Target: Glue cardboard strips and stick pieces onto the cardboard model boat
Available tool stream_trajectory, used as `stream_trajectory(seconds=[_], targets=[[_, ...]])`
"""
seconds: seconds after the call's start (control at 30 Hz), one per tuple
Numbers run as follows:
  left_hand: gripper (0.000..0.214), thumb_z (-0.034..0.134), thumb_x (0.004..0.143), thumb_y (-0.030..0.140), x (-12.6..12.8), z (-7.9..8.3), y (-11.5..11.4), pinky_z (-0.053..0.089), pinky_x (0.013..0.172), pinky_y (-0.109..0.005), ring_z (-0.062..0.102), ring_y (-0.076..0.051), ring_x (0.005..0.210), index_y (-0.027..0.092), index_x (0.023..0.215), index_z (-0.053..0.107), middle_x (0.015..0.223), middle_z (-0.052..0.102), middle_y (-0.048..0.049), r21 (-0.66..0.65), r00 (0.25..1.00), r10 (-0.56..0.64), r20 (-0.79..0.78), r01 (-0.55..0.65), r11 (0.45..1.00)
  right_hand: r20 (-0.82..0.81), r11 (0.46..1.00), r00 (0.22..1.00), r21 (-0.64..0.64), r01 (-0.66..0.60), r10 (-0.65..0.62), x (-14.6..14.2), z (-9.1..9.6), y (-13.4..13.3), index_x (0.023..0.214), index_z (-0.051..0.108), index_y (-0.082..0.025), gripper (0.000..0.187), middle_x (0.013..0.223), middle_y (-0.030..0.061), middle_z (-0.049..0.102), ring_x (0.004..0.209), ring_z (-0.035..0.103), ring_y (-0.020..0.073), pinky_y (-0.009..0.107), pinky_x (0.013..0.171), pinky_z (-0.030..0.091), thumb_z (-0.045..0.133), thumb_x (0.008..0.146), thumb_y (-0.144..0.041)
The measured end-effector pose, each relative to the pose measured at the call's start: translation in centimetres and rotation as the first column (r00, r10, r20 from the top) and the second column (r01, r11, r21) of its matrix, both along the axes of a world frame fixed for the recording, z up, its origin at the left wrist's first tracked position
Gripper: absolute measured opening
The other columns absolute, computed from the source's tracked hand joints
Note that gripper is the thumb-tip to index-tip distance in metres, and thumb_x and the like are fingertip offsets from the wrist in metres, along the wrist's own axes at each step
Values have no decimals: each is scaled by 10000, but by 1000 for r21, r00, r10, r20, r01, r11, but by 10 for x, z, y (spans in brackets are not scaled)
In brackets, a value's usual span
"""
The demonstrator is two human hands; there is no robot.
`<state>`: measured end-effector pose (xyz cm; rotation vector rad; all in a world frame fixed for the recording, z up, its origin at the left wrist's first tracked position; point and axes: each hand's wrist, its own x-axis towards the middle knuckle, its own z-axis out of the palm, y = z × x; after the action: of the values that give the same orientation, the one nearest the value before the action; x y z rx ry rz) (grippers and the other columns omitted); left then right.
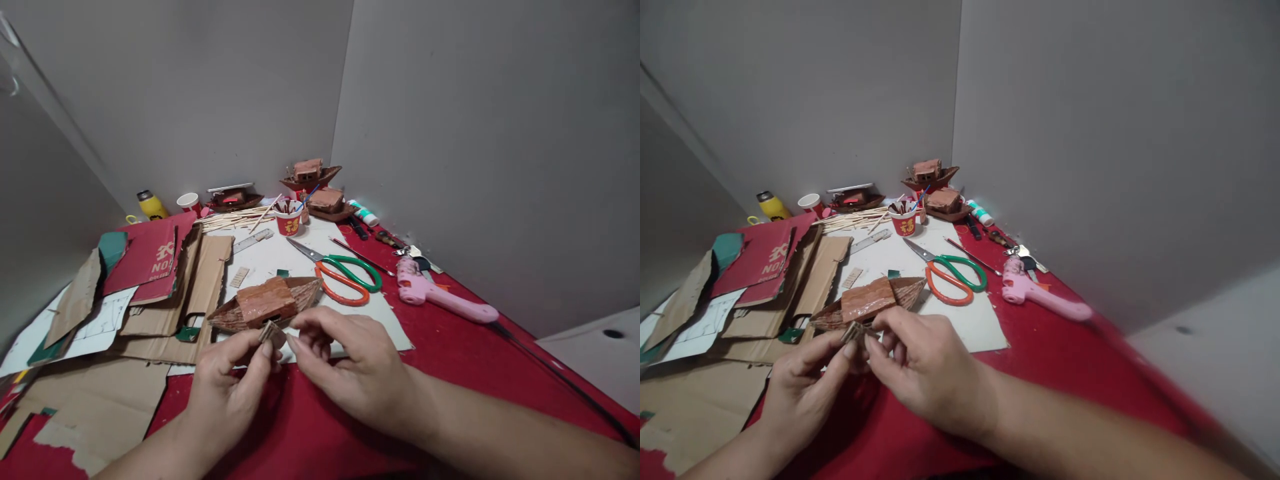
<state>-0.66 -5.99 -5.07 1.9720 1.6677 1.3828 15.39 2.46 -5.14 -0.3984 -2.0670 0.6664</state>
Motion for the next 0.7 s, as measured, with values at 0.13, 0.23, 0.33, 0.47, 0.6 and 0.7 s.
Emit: stream_trajectory(seconds=[0.13, 0.23, 0.33, 0.47, 0.6, 0.7], targets=[[274, 577, 838, 35, -1, -4, 1, 545, 706, -146, 717, -107, 723, 173, 1068, 633, 855, 759, -18, 185, 988, -39, -152, 68, 980, 79, 996, 996, -75, -39, 45, -3, -2, -3, 787, 535, -170, 100, 588, -39, 538, 471, 527, 78, 178, 472, 415, 573, 878, -186], [379, 565, 834, 10, -3, -8, 0, 553, 782, -165, 732, -125, 796, 144, 1189, 570, 930, 761, -66, 282, 961, -52, -271, 131, 950, 86, 990, 994, -126, -61, 72, -6, -5, -5, 775, 514, -179, 100, 591, -49, 507, 466, 509, 72, 175, 465, 390, 550, 867, -158], [409, 565, 836, 6, -3, -11, 0, 557, 815, -198, 735, -152, 833, 117, 1229, 542, 934, 758, -103, 318, 939, -43, -341, 158, 935, 86, 993, 994, -101, -58, 67, -8, -6, -6, 753, 487, -190, 135, 586, -57, 461, 475, 470, 73, 189, 478, 359, 503, 871, -129], [395, 557, 838, 8, -1, -7, -2, 558, 780, -199, 731, -152, 813, 147, 1208, 567, 919, 759, -89, 250, 960, -100, -261, 167, 954, 95, 999, 995, -14, -30, 31, -9, -7, -6, 704, 404, -211, 216, 583, -63, 395, 492, 413, 82, 218, 496, 313, 460, 884, -104], [196, 562, 865, 83, 4, 3, -2, 535, 688, -151, 707, -113, 729, 194, 989, 666, 833, 753, -12, 4, 996, -91, 11, 91, 996, 81, 996, 996, 66, -54, 49, -9, -11, -5, 715, 417, -209, 207, 600, -56, 411, 514, 413, 91, 233, 518, 316, 464, 880, -93], [142, 562, 877, 135, 4, 3, -3, 487, 581, -144, 623, -89, 578, 178, 796, 669, 652, 679, 25, -45, 997, -19, 69, 22, 999, 59, 992, 997, 116, -47, 40, -9, -12, -6, 708, 433, -209, 219, 587, -52, 429, 505, 412, 96, 240, 512, 319, 462, 889, -90]])
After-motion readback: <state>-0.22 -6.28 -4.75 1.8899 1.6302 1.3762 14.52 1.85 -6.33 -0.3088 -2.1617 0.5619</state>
